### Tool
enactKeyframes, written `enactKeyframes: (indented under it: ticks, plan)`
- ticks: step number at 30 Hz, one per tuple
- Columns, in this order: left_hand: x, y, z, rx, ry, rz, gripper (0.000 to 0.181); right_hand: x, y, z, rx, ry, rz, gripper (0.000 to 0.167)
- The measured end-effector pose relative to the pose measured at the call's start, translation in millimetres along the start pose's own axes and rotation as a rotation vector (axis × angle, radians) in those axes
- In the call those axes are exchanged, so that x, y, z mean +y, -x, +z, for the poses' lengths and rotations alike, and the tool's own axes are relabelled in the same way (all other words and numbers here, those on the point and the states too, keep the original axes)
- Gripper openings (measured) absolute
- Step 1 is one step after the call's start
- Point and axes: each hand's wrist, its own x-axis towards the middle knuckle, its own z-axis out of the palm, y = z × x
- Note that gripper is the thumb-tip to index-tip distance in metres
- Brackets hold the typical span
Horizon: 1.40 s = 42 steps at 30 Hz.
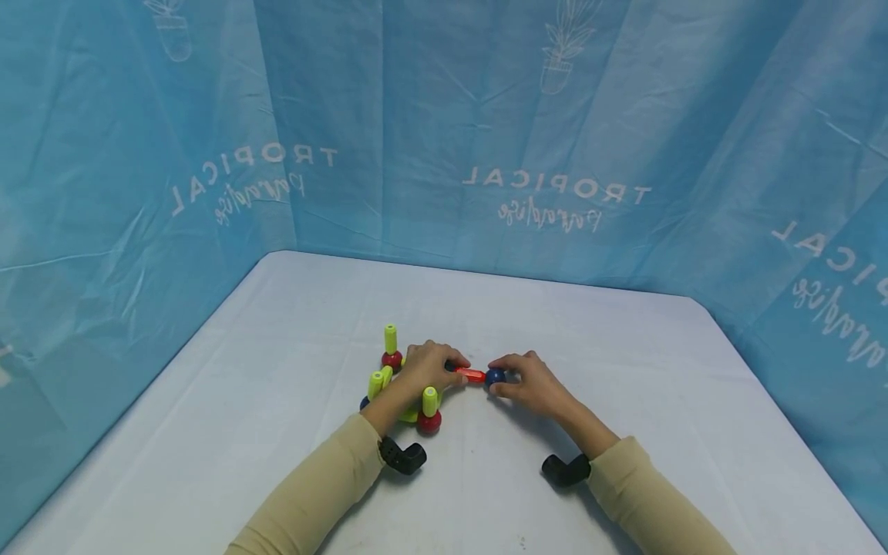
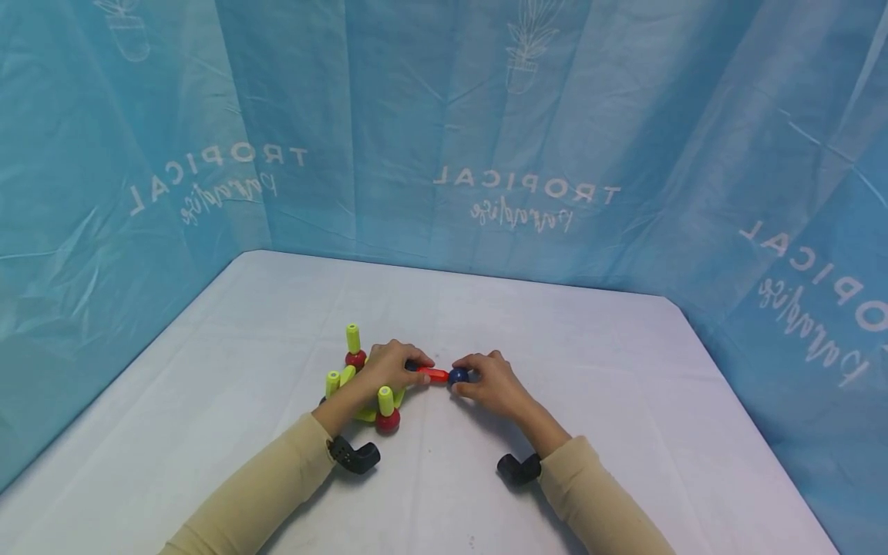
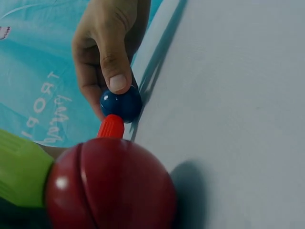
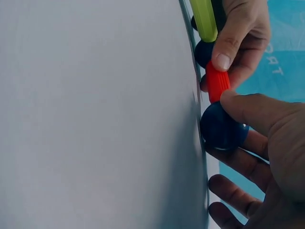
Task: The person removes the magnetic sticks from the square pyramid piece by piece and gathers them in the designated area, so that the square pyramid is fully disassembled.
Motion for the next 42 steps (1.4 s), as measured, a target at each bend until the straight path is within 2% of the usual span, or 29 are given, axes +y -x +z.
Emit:
enactKeyframes:
  ticks: [9,16,22,26,32,36,42]
  plan:
    - [1.1,2.5,0.1,0.004,-0.059,0.026,0.025,-0.8,2.1,2.5,0.033,0.007,-0.008,0.040]
    - [-1.4,4.0,2.2,0.041,-0.057,0.048,0.023,-1.2,3.1,2.9,0.040,0.035,-0.018,0.038]
    - [-0.8,5.4,2.7,0.038,-0.037,0.051,0.022,-1.7,5.7,2.1,0.062,0.072,-0.048,0.037]
    - [-0.1,5.8,3.9,0.040,-0.037,0.046,0.022,-0.6,6.9,-0.6,0.068,0.086,-0.020,0.037]
    - [-4.4,6.7,1.4,0.080,-0.047,-0.012,0.023,27.0,7.6,-16.8,0.082,0.058,0.066,0.039]
    - [-7.4,8.0,0.5,0.085,-0.046,-0.021,0.024,44.3,5.2,-24.7,0.084,0.016,0.059,0.041]
    - [-8.6,7.3,0.8,0.078,-0.037,-0.020,0.025,47.9,-8.9,-29.5,0.113,0.007,0.041,0.040]
